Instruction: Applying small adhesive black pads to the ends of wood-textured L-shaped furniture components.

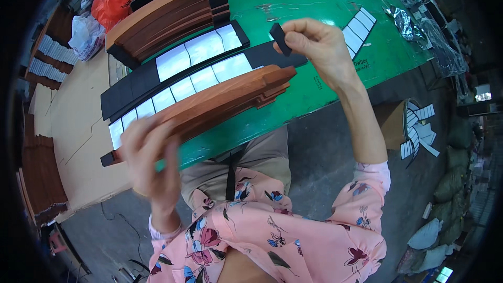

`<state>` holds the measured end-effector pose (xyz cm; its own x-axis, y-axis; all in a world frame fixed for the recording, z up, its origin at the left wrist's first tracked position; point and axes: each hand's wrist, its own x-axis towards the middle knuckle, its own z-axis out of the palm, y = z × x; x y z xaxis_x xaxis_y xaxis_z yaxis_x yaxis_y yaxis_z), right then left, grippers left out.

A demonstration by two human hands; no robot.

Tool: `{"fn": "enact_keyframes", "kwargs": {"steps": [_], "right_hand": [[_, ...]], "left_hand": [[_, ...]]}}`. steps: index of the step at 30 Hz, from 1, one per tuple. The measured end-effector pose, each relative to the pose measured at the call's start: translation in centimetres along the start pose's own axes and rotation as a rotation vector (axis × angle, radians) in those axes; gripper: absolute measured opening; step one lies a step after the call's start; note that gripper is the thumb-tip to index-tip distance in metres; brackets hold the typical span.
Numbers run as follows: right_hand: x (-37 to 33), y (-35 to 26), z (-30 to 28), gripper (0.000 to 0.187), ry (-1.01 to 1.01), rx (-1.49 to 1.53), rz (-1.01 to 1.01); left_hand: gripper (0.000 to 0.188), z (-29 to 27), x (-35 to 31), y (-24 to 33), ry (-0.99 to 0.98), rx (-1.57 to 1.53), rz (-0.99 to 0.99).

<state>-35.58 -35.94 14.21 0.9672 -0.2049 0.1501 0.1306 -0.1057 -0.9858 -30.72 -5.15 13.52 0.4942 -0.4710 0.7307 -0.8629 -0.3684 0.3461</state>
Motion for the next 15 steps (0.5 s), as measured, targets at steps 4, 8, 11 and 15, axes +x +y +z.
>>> {"fn": "enact_keyframes", "kwargs": {"steps": [4,8,11,15], "right_hand": [[-2.6,-0.3,-0.2,0.017,0.101,0.006,-0.003],[-5.3,-1.1,0.2,0.008,-0.003,-0.017,0.091],[-6.2,-0.8,0.2,0.009,-0.144,-0.045,0.139],[-6.8,-0.3,-0.1,0.011,-0.215,0.075,0.212]], "left_hand": [[0.032,6.2,3.1,2.4,-0.114,-0.164,-0.032],[0.035,8.0,3.7,4.5,-0.224,-0.454,-0.088],[0.036,8.5,3.4,4.7,-0.289,-0.465,0.001],[0.033,8.8,2.9,5.6,-0.324,-0.649,-0.199]]}}
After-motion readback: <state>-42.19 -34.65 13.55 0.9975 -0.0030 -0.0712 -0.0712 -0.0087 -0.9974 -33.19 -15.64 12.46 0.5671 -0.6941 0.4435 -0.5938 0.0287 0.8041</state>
